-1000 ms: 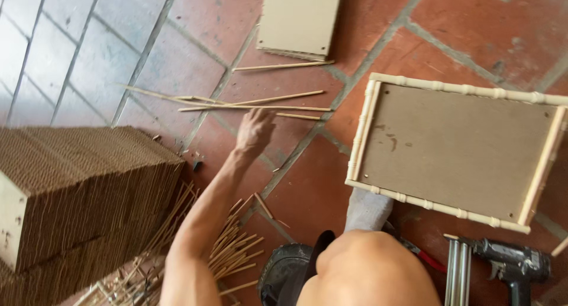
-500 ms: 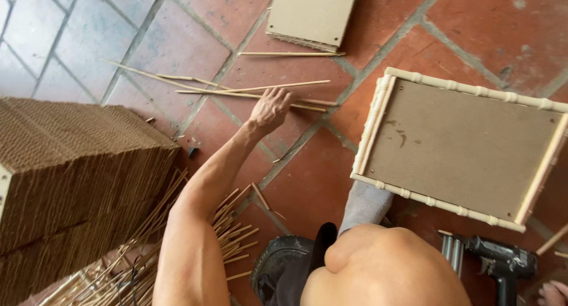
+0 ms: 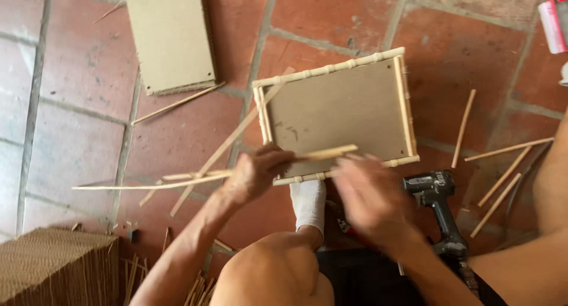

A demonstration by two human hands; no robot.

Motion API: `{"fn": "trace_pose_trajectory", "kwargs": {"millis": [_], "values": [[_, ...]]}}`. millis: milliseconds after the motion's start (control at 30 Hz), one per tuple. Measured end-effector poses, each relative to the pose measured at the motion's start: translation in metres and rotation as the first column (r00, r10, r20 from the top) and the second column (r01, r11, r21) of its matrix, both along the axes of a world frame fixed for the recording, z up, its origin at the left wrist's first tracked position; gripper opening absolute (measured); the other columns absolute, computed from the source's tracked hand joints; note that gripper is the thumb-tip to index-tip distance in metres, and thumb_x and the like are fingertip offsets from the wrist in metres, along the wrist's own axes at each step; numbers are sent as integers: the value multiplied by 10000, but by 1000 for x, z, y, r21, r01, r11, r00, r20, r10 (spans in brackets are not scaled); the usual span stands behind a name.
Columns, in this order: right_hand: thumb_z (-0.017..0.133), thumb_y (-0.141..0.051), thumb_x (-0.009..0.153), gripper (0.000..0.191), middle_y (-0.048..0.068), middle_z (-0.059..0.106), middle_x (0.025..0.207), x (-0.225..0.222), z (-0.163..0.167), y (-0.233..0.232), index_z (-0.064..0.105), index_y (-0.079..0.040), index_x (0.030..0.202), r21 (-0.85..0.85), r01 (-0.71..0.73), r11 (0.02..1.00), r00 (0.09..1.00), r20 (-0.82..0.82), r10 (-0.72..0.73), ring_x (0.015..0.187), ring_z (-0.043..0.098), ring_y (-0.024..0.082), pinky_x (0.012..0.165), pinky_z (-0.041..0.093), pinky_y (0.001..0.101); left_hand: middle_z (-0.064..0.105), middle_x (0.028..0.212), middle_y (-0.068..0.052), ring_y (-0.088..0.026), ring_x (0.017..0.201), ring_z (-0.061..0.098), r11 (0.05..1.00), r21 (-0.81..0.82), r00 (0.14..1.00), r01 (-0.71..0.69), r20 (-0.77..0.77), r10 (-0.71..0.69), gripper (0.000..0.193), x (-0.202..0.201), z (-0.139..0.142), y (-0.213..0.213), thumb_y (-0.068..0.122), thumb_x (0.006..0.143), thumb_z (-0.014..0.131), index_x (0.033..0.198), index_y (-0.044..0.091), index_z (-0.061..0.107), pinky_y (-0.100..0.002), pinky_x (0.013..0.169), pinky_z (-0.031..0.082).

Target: The person assembles a small woven basket by attaching bamboo strips to a cardboard base using a pneumatic nail gun. They position strips, staple them, trim excess with pliers, and flip the basket to secure the woven sides.

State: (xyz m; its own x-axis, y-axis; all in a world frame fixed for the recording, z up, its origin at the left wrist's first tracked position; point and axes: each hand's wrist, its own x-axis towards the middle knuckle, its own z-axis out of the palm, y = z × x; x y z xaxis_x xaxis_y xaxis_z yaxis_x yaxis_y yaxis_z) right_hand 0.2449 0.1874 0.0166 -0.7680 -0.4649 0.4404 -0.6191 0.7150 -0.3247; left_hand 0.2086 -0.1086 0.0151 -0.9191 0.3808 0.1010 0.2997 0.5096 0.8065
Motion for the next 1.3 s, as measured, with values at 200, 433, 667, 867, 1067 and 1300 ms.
{"fn": "trace_pose_trajectory", "kwargs": {"millis": [200,433,667,867,1067,1300], "values": [[645,-23,978,325,153,682,1039,-47,-31,-51,698,48,1291,188,-168,968,977,162,138,944,621,269,834,500,427,788,951,-82,-185,713,758,989,-145,964,22,264,18,229,-6,2,-2,189,915,732,1119,89,763,-327,598,628],[692,-31,957,254,94,672,1125,-45,-80,-8,740,-29,1206,-75,-68,995,995,69,74,1041,615,230,1000,498,389,755,787,-28,-170,591,696,858,-512,997,-31,40,60,202,15,7,-87,249,911,725,1079,150,780,-341,490,562],[720,16,874,267,104,671,1189,-44,-66,17,741,6,1140,-61,41,997,998,43,-39,1174,603,277,1104,466,449,732,845,-86,-208,664,703,901,-404,984,-158,6,176,145,29,-12,-53,163,933,732,1056,99,773,-346,577,568],[726,62,864,211,67,678,1155,-38,-78,23,741,-32,1053,-143,19,990,998,63,-10,1199,604,237,1193,449,475,740,973,-77,-197,781,749,964,-233,991,-125,15,132,163,27,-7,-14,124,927,721,1074,56,729,-303,633,597],[787,-40,898,212,74,629,1036,-42,-78,29,742,-33,1105,-229,27,973,997,71,-11,1061,583,249,1064,459,434,748,961,-38,-179,782,747,957,-275,988,-94,-143,56,134,17,-13,-10,144,895,781,1015,93,750,-298,641,607],[810,-65,849,210,19,610,1043,-17,-63,31,724,-95,1038,-184,97,978,987,143,-71,1075,582,241,1028,420,449,747,960,-38,-197,789,739,962,-263,982,-76,-189,26,152,31,-18,-10,120,874,801,1008,88,737,-310,643,594]]}}
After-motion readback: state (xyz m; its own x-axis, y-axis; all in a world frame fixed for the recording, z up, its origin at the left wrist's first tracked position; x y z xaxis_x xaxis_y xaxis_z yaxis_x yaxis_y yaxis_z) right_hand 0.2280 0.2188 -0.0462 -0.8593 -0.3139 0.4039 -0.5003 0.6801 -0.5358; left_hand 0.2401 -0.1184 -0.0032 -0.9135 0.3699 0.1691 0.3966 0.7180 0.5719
